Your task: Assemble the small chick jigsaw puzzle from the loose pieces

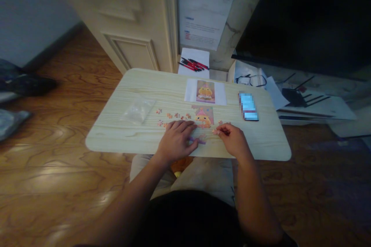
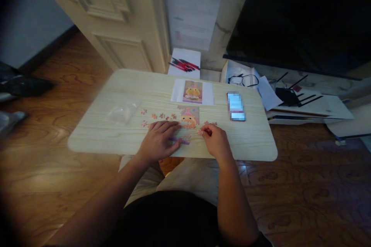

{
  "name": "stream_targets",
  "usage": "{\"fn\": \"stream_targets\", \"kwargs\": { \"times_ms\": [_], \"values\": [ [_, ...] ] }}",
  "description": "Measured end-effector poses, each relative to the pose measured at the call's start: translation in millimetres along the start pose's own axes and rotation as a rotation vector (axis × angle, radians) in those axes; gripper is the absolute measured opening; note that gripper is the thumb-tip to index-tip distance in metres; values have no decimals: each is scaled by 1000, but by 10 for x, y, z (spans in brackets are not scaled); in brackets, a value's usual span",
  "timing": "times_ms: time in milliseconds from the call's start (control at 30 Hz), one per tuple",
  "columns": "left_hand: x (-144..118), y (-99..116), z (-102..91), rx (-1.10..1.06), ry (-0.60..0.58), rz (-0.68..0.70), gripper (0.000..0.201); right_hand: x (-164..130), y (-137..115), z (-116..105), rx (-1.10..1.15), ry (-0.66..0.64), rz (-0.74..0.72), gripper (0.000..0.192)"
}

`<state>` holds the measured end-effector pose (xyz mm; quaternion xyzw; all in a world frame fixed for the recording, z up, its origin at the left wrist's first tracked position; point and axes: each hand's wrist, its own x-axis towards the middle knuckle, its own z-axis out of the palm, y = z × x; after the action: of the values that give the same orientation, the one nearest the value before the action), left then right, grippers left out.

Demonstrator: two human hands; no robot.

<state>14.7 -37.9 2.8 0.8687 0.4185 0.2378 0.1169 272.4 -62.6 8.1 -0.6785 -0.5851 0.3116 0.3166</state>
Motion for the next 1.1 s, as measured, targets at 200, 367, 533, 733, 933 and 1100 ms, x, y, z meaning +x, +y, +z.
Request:
{"fn": "stream_targets", "kwargs": {
  "times_ms": [200, 367, 533, 733, 933, 1100],
  "values": [
    [-10, 4, 1, 4, 0, -6, 44, 44, -21, 22, 16, 11, -22, 8],
    [-33, -17, 30, 0, -5, 33, 41, 14, -25, -7, -48, -14, -46, 10],
    [-40, -13, 32, 11, -30, 70, 38, -33, -87, 9, -112, -68, -74, 11],
    [-66, -8, 25, 22, -21, 67, 34, -56, -104, 3, -138, -71, -91, 13],
    [-72, -17, 41, 45, -24, 87, 32, -60, -161, 83, -152, -64, -122, 15],
    [-84, -23, -32, 13, 11, 58, 33, -90, -375, 290, -149, -126, -254, 15]
  ]
}}
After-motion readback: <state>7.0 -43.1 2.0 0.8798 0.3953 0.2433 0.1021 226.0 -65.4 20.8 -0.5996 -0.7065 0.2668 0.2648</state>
